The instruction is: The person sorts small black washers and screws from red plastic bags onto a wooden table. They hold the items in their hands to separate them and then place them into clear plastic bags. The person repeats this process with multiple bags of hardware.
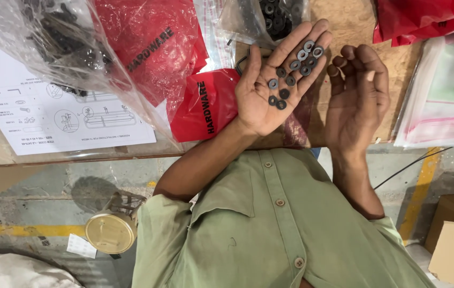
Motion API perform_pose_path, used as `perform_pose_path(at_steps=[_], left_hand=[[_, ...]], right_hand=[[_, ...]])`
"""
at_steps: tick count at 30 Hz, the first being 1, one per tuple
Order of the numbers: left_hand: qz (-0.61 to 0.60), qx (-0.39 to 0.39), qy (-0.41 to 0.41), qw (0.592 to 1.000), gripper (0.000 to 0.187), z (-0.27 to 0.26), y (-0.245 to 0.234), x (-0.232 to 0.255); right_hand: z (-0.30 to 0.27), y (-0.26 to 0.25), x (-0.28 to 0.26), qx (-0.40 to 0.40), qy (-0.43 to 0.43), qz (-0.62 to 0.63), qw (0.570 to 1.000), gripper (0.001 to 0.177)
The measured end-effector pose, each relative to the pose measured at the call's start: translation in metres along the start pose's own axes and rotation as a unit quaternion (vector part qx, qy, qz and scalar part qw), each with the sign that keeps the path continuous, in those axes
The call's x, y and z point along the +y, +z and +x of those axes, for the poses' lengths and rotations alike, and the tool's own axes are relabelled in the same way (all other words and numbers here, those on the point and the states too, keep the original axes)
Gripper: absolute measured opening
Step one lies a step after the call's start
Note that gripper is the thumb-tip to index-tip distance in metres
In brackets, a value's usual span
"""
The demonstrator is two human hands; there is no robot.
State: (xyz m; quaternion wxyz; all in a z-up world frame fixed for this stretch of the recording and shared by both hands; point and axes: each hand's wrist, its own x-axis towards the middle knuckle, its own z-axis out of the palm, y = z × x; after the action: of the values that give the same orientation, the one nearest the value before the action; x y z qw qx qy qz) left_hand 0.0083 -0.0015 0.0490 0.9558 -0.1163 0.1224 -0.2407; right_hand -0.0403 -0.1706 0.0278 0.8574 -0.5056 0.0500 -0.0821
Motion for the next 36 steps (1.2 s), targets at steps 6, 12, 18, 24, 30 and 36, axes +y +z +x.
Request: perform_pose_path(at_steps=[6,12,18,24,30,36], left_hand=[[0.109,-0.119,0.089,0.983,0.057,-0.01,-0.041,-0.024],[0.67,-0.067,0.321,0.666,0.04,-0.009,-0.036,-0.056],[0.714,0.0,0.3,0.632,0.019,-0.012,0.001,-0.081],[0.815,-0.057,0.421,0.395,0.033,-0.015,0.019,-0.084],[0.762,-0.128,0.317,0.549,0.039,-0.022,0.009,-0.063],[0.835,-0.003,0.36,0.416,0.02,-0.072,0.039,-0.01]], right_hand=[[-0.014,0.029,0.005,0.034,0.091,0.141,0.985,0.048],[-0.017,0.015,0.025,-0.006,0.196,0.254,0.947,0.05],[0.057,0.022,0.013,-0.063,0.106,0.29,0.949,0.046],[0.076,0.038,-0.029,-0.049,0.11,0.316,0.941,0.042],[0.059,0.036,-0.043,0.018,0.179,0.325,0.929,0.038],[0.004,0.002,-0.012,0.125,0.308,0.317,0.888,0.034]])
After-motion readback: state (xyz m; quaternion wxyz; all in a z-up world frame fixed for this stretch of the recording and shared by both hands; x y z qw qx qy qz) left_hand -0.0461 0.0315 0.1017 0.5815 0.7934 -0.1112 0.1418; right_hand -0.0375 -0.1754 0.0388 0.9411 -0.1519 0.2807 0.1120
